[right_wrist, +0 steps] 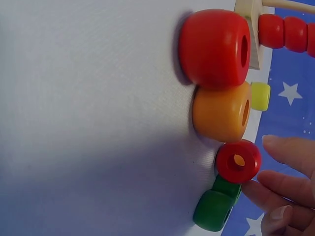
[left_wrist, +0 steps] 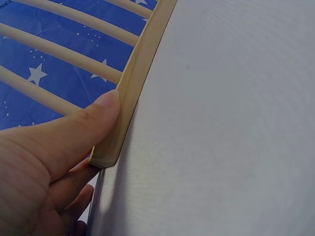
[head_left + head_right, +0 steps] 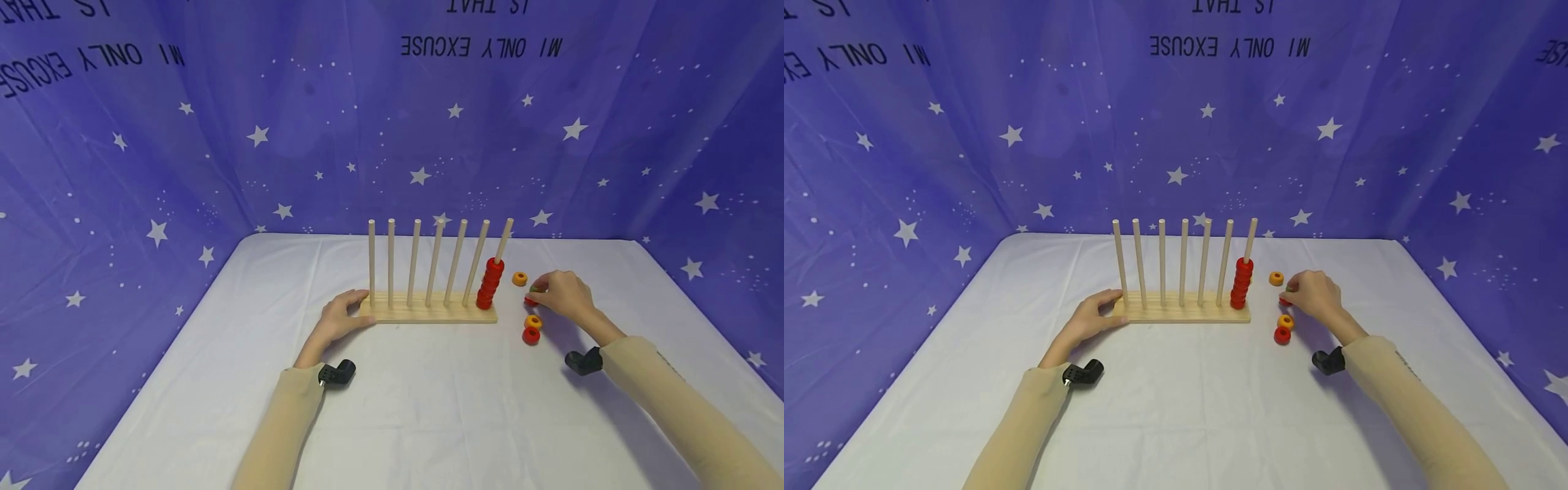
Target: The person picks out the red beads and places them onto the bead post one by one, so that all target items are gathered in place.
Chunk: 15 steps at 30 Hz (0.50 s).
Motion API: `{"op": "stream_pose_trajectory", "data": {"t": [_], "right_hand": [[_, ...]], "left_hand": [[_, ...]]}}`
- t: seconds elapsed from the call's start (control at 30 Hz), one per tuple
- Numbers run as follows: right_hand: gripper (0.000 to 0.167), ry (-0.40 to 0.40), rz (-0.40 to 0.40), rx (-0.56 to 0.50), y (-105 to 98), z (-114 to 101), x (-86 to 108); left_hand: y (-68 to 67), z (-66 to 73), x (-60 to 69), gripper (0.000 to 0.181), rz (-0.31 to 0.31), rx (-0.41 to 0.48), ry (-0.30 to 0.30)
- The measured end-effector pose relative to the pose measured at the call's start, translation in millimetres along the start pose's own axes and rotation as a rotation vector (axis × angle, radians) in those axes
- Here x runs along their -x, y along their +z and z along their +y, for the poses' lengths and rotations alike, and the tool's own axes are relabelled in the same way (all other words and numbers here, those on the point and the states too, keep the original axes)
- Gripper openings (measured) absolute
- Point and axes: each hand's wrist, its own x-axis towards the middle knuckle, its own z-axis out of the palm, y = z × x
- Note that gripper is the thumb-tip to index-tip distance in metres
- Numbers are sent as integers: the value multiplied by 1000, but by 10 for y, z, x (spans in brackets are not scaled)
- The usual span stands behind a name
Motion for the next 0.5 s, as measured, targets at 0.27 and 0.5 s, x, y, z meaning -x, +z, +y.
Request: {"op": "stream_pose_trajectory", "data": {"t": [0.27,0.5], "right_hand": [[30,-13,11,-7,19,38,-2],[32,-13,-8,-9,39,56,-4]], "left_hand": [[3,-6,-7,65,-1,-4,8],[-2,4,-1,65,0,-6,15]]}}
